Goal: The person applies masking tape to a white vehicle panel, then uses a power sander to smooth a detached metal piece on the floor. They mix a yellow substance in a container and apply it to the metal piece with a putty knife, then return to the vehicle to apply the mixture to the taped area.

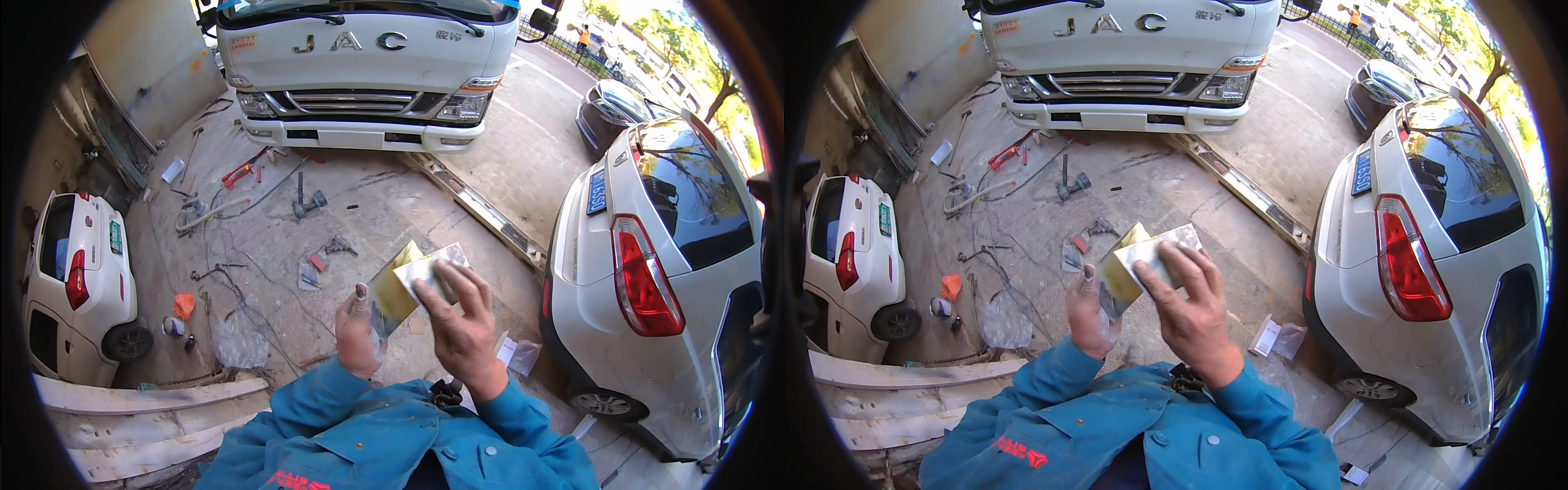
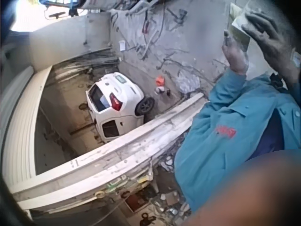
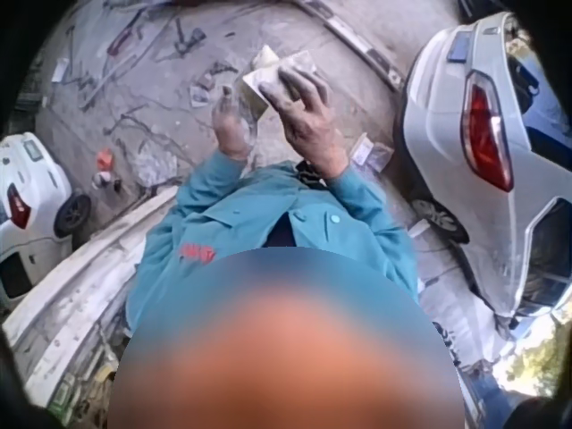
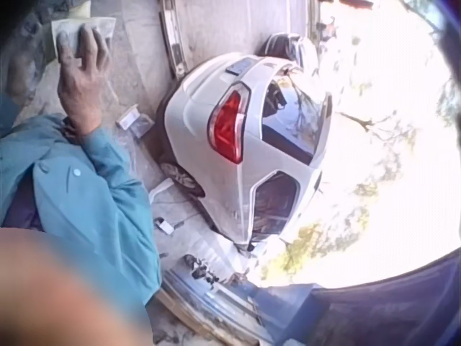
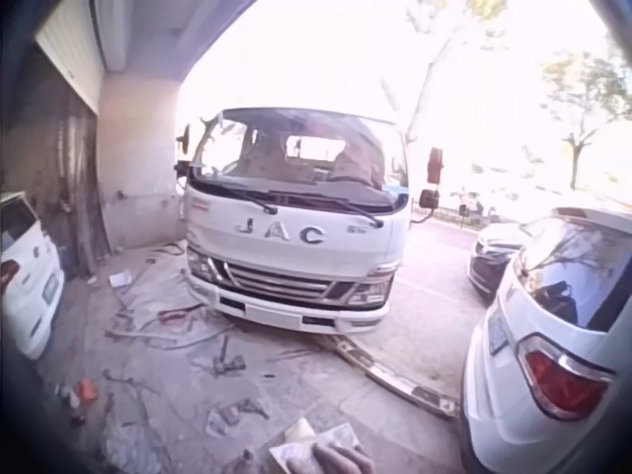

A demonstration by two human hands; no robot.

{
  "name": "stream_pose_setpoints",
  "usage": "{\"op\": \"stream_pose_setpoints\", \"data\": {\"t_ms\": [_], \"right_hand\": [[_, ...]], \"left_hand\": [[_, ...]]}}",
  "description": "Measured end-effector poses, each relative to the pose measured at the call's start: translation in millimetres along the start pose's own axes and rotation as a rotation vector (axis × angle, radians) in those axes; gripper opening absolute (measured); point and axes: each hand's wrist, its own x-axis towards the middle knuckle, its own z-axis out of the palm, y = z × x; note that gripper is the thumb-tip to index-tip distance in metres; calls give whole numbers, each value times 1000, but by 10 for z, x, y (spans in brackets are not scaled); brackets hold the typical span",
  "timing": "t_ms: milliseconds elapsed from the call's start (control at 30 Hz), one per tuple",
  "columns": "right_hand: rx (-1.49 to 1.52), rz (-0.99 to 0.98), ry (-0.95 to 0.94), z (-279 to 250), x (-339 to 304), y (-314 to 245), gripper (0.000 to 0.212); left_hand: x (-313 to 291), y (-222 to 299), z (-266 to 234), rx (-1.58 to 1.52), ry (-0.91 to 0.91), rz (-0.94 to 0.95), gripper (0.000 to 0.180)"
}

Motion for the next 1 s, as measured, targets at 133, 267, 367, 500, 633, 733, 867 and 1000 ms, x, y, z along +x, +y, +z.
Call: {"op": "stream_pose_setpoints", "data": {"t_ms": [133,267,367,500,633,733,867,1000], "right_hand": [[-71,-106,-146,190,-283,-53,59],[286,62,-174,98,-300,41,47],[431,306,44,-2,-132,40,41],[455,220,8,105,14,-36,43],[361,28,-167,238,-192,-46,44],[376,1,-256,245,-281,106,43],[577,310,75,87,-180,181,37],[1208,452,316,216,13,49,47]], "left_hand": [[113,16,1,60,93,98,68],[193,-35,-268,290,151,286,66],[151,17,-265,705,26,560,61],[49,117,-25,1045,-113,805,53],[121,215,-88,1013,-109,720,50],[206,197,-145,829,-27,703,52],[243,219,-300,320,54,297,53],[179,139,-256,-68,-95,-51,61]]}}
